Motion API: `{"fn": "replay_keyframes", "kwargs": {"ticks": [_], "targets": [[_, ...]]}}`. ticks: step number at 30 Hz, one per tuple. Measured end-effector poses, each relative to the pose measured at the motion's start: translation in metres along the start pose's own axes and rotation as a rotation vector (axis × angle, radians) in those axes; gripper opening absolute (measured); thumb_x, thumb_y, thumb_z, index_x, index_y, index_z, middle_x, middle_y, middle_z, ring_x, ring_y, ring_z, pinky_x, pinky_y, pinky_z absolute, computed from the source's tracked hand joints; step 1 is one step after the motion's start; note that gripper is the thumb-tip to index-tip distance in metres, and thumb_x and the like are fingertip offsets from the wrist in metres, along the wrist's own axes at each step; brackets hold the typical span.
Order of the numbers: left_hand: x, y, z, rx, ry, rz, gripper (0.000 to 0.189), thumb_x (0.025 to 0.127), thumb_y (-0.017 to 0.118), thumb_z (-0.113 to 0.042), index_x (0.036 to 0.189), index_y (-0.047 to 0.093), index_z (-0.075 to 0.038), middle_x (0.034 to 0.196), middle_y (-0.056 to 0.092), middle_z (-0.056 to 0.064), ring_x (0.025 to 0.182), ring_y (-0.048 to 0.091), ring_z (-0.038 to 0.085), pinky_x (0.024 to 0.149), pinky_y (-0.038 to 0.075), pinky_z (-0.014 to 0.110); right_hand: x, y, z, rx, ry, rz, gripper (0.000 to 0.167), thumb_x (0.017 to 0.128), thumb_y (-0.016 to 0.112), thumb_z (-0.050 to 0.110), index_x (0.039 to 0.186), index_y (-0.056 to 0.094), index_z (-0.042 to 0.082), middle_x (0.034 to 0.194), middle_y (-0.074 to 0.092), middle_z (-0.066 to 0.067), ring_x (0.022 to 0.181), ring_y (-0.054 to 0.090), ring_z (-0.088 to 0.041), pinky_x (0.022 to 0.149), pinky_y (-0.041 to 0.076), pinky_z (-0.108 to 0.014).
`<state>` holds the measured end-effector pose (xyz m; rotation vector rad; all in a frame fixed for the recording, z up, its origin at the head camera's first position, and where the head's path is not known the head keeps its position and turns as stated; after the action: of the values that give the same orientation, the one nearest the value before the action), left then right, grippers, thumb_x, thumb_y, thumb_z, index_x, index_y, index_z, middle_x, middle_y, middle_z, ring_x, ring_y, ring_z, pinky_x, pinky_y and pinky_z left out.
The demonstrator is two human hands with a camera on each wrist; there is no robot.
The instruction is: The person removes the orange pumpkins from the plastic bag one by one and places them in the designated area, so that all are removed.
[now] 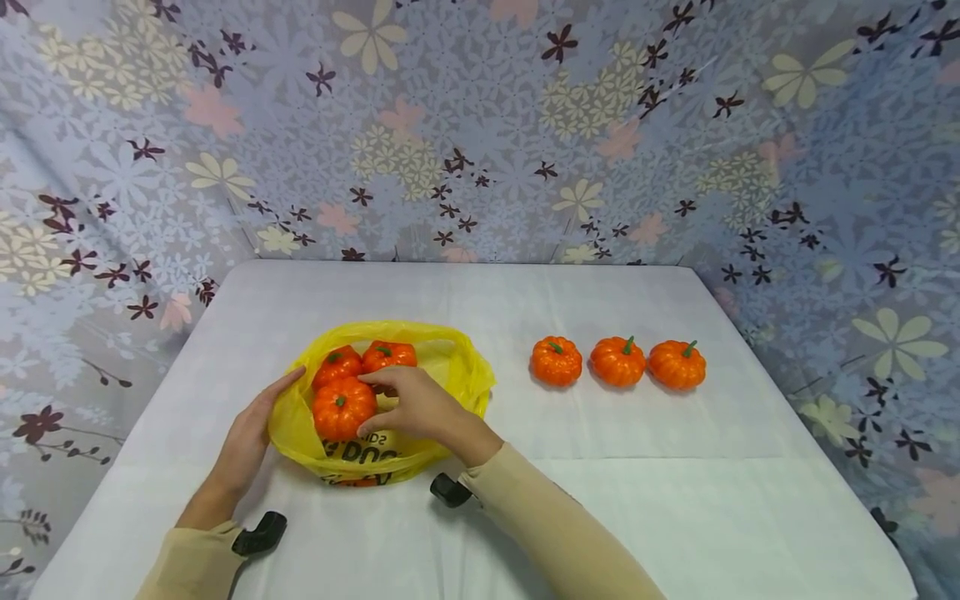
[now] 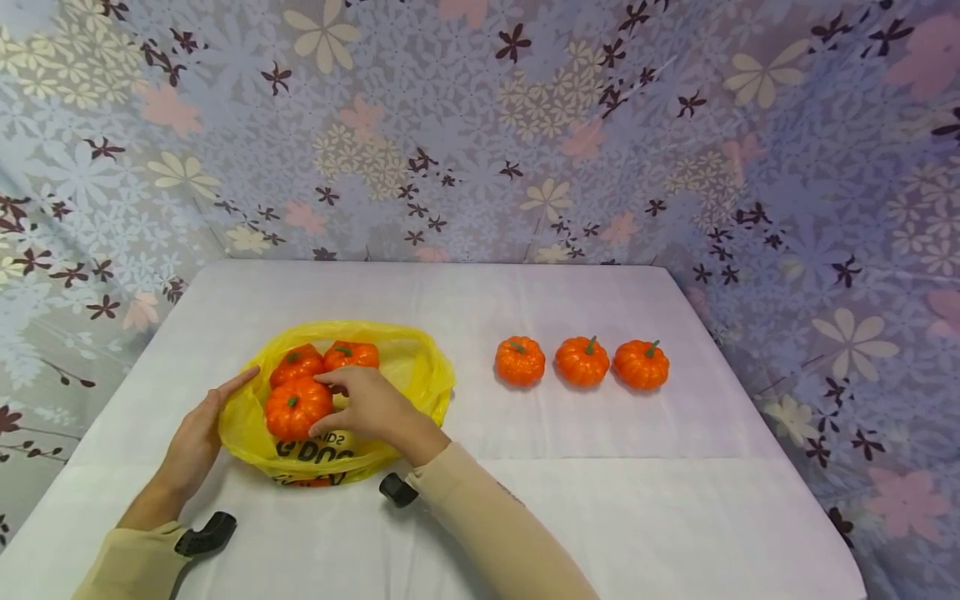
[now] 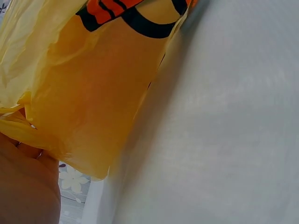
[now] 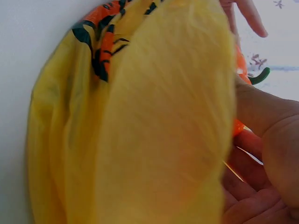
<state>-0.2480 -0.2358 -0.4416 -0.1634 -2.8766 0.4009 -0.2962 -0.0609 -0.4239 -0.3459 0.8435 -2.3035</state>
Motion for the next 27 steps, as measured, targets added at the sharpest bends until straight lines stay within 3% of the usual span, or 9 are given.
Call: {"fn": "replay_keyframes", "kwargs": {"ticks": [5,14,27], "targets": [[0.000,0.001,-0.001,-0.018,0.014,0.007,0.065,0.111,0.014,-0.042,0.154,0.033,0.003,0.162,0.032,0.007,0.141,0.024,-0.007,0.106,0.022,0.005,-0.006,-0.008,-0.001,-0.009,0.006,-0.022,0.074,0.076,0.090,0.032,0.140,0.060,0.010,0.135,0.062,0.003,0.119,0.059,-0.010,0.101,0.047,-0.024],[-0.001,0.002,-0.004,-0.032,0.027,0.020,0.068,0.111,0.010,-0.043,0.155,0.031,0.004,0.163,0.027,0.013,0.142,0.022,-0.005,0.107,0.020,0.006,-0.019,-0.025,-0.004,-0.018,0.023,-0.068,0.073,0.077,0.089,0.032,0.141,0.060,0.010,0.136,0.062,0.000,0.118,0.060,-0.017,0.101,0.048,-0.026],[-0.002,0.003,-0.007,-0.033,0.030,0.023,0.067,0.110,0.009,-0.041,0.155,0.029,0.003,0.164,0.026,0.013,0.144,0.019,-0.003,0.107,0.017,0.005,-0.043,-0.051,-0.018,0.071,0.082,-0.134,0.071,0.078,0.089,0.026,0.140,0.060,0.008,0.134,0.062,-0.003,0.120,0.060,-0.020,0.104,0.046,-0.031]]}}
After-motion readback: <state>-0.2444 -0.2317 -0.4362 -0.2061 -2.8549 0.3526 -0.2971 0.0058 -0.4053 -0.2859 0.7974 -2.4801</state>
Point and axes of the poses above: each hand's wrist, its own x-axis towards the middle knuckle, its own y-axis out of the palm, z = x × y, the point moved 10 cm from there along x, towards the middle knuckle
